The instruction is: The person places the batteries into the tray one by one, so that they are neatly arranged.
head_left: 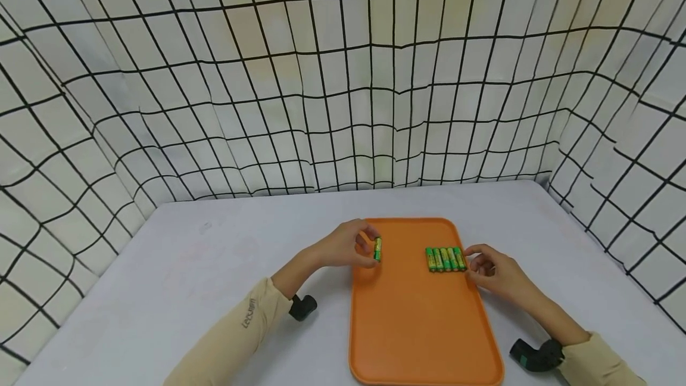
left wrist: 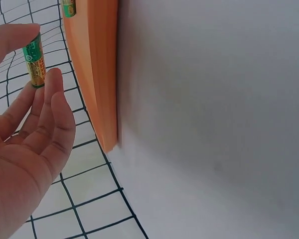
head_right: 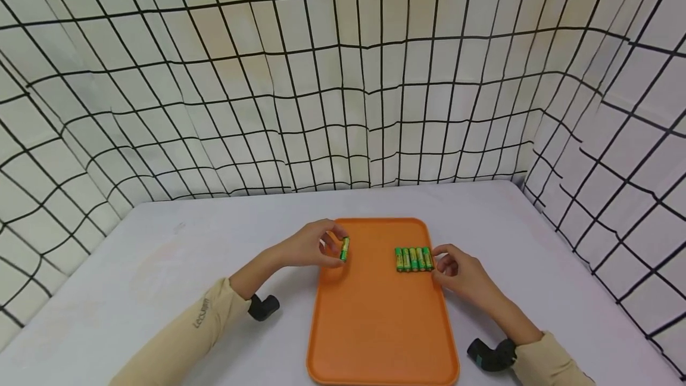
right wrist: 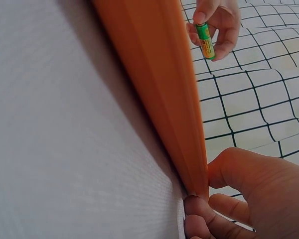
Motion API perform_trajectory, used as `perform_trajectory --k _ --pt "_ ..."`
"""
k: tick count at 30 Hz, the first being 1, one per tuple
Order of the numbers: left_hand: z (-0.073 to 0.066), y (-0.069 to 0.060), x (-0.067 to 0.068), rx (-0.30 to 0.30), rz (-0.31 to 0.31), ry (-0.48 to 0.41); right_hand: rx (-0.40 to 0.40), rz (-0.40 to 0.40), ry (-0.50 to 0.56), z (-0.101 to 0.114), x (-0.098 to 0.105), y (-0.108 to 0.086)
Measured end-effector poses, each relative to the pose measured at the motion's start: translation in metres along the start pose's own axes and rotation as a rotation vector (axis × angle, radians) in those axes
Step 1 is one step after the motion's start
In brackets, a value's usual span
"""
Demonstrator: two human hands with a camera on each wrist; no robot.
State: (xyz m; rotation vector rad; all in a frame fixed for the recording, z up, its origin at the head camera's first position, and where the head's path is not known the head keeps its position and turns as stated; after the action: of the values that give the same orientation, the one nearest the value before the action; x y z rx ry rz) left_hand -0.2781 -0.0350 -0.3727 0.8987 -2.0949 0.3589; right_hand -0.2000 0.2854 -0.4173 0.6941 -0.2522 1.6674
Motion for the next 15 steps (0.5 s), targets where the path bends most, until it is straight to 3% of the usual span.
perform_trajectory --k 15 --pt "-0.013 0.017 -0.011 -0.046 0.014 -0.029 -0.001 -0.004 -0.002 -0.001 0.000 0.001"
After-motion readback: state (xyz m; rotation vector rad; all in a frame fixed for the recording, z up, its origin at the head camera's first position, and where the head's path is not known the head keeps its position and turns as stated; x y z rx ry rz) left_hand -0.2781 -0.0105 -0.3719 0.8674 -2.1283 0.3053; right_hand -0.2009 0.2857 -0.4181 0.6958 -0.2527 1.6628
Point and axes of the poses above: each hand's wrist, its own y-axis towards the middle knuckle, its own x-axis out of the back of the hand, z = x × y, the point moved 2 cm from there along y, towards the middle knuckle, and after that the axes turned 7 degrees about y, right-handed, at the moved point
